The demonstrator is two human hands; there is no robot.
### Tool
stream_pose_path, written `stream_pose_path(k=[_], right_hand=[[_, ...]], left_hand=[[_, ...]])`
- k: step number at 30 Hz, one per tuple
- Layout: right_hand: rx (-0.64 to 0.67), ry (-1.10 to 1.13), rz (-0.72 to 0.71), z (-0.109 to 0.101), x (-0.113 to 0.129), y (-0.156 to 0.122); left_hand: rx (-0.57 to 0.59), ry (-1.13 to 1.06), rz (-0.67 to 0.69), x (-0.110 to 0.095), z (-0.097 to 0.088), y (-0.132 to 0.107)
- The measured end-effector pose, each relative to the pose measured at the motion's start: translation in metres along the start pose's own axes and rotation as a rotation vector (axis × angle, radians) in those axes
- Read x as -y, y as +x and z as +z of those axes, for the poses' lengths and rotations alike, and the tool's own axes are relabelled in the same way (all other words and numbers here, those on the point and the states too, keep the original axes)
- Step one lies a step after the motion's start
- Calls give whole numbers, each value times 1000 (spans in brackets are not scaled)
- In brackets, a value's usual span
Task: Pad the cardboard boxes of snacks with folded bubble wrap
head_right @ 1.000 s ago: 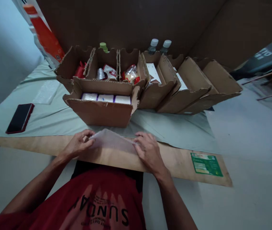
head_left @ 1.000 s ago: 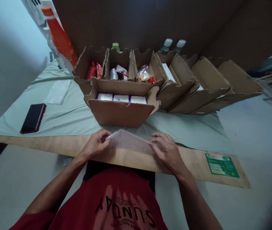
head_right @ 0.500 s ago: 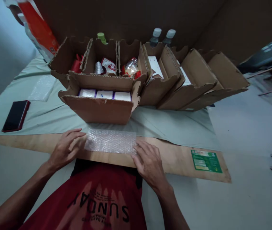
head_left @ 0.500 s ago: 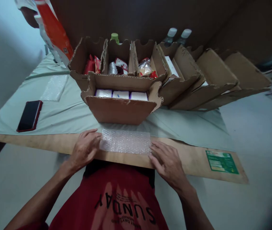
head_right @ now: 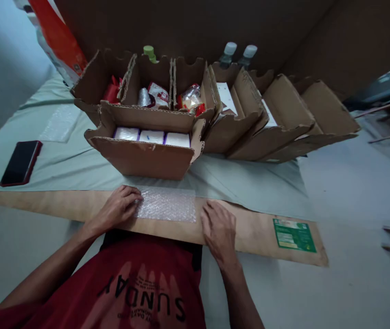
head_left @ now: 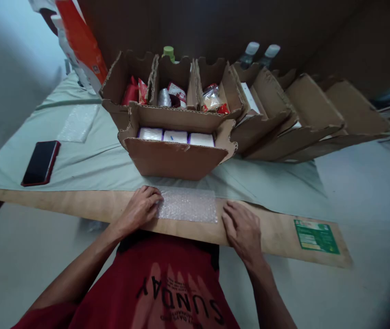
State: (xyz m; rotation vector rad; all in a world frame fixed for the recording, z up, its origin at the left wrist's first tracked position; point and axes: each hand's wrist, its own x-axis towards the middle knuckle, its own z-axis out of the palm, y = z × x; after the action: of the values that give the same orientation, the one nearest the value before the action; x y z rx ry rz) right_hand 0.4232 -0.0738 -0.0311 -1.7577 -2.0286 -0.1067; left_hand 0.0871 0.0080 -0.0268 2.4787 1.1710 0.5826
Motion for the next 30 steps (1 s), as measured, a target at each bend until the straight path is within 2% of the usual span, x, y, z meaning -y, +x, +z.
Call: stream_pose_path(k=[2,5,8,11,15,18,20,23,25,27,30], right_hand=[[-22,-18,21,-4,-4,9],[66,-28,37,4,7,34],[155,6,60,16,19,49],[135,141,78,18,25,45],[116,390,278,7,26,25],[138,549,357,-3,23,13],[172,611,314,-8,22,7],[261,593,140,-13,22,6],[247,529,23,-21,27,11],[161,490,-77,-37,34,20],[-28,472,-199,-77,47,45]], left_hand=[[-99,37,-59,-2,-4,-4],[-221,203,-267,-2,-9,-10],[-168,273,-392,-3,-7,-11],[-155,178,-399,-10,0,-9],[-239,-46,-470,-22,1,-13],[-222,-198,-519,-26,-3,-21],[-192,-239,-468,-27,-4,-26],[-145,-253,-318,-29,-5,-28],[-144,-260,-204,-34,-12,-27],[-205,-244,-80,-43,-31,-23],[-388,-95,108,-57,-78,-9]])
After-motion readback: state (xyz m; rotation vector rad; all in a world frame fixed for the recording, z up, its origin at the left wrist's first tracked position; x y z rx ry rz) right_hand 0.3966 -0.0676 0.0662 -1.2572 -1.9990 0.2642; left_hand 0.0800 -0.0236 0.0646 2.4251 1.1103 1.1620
